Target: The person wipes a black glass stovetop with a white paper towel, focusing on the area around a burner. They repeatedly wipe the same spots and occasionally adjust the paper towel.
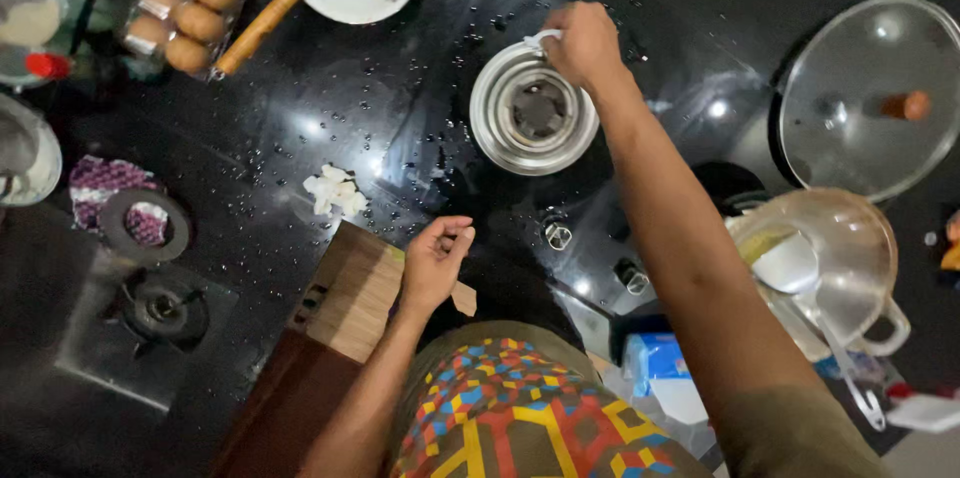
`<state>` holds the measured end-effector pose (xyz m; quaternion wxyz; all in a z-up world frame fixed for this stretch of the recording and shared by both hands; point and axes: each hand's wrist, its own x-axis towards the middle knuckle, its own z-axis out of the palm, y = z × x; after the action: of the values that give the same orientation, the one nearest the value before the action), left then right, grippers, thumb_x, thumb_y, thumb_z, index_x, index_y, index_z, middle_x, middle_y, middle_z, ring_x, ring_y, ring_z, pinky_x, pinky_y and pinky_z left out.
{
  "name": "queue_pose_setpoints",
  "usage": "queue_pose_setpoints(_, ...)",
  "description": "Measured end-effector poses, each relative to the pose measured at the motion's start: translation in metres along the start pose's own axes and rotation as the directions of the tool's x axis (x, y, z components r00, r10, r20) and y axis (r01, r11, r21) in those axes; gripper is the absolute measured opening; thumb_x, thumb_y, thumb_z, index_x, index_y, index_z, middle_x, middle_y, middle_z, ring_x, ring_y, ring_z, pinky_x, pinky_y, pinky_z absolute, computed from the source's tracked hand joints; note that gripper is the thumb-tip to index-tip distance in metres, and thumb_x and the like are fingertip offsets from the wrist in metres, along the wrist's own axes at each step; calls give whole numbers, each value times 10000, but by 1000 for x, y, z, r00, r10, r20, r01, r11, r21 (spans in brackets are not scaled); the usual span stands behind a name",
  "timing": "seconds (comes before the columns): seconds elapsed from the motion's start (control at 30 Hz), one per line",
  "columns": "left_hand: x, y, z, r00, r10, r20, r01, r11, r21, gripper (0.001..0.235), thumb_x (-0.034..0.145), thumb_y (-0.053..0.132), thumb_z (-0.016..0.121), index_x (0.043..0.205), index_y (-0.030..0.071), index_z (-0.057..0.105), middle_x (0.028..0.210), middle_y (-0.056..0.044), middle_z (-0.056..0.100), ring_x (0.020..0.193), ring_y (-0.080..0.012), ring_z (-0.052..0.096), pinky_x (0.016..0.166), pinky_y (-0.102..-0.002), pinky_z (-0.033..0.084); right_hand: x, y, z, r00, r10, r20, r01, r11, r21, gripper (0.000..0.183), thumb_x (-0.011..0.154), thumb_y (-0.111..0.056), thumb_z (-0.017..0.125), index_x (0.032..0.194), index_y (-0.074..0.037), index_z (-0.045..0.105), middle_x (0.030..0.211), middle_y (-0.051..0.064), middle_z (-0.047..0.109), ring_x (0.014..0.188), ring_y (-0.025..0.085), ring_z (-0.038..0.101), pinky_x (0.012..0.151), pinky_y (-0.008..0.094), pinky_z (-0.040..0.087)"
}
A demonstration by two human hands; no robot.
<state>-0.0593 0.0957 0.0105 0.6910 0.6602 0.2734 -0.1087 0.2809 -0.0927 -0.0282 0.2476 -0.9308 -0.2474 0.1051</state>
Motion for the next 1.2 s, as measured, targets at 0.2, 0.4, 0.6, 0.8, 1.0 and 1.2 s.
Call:
queue_pose_setpoints(0.2,5,-6,-6,999,-1,-52,-3,997,-76,207,963,129,720,1146,34,714,932,4,711,736,-43,606,671,-200,519,26,-30,5,974,-207,97,198,976,95,180,784,-146,805,948,-74,805,941,169,754,872,399,701,776,486,541)
queue_pose_setpoints(0.4,3,-16,-20,999,19,-33,-22,994,-108,212,963,106,721,1158,22,712,947,-8,697,754,-43,606,692,-204,539,-3,46,-42,993,-39,-107,66,963,262,184,913,-108,817,1062,-16,763,982,156,760,838,250,738,746,349,560)
queue_pose_setpoints(0.6,-4,-20,-41,999,28,-23,-31,986,-161,227,987,125,682,1187,18,688,990,-35,717,858,-54,679,724,-223,573,-127,63,-43,858,448,-252,-304,837,455,147,884,-78,798,1010,-8,766,894,100,774,780,122,708,717,300,557)
queue_pose_setpoints(0.8,-23,-35,-67,979,-204,15,204,966,-157,280,1004,209,647,1209,24,688,1031,-79,755,732,-100,661,614,-217,476,-218,37,-2,631,639,-439,-466,765,444,153,878,-116,784,984,-11,753,868,130,766,780,197,744,741,326,575)
queue_pose_setpoints(1.0,-29,-57,-82,928,-360,96,371,919,-133,305,992,231,633,1196,13,693,1007,-70,753,707,-111,671,586,-232,482,-231,9,19,707,482,-518,-459,870,183,104,903,-153,798,920,-56,765,955,142,727,873,361,701,773,435,543)
queue_pose_setpoints(1.2,-30,-78,-88,913,-395,102,407,900,-156,318,996,249,641,1203,12,688,1009,-72,750,716,-111,669,586,-232,486,-200,5,25,820,291,-492,-244,957,160,166,803,-121,785,946,-51,738,934,149,691,885,362,688,788,428,556)
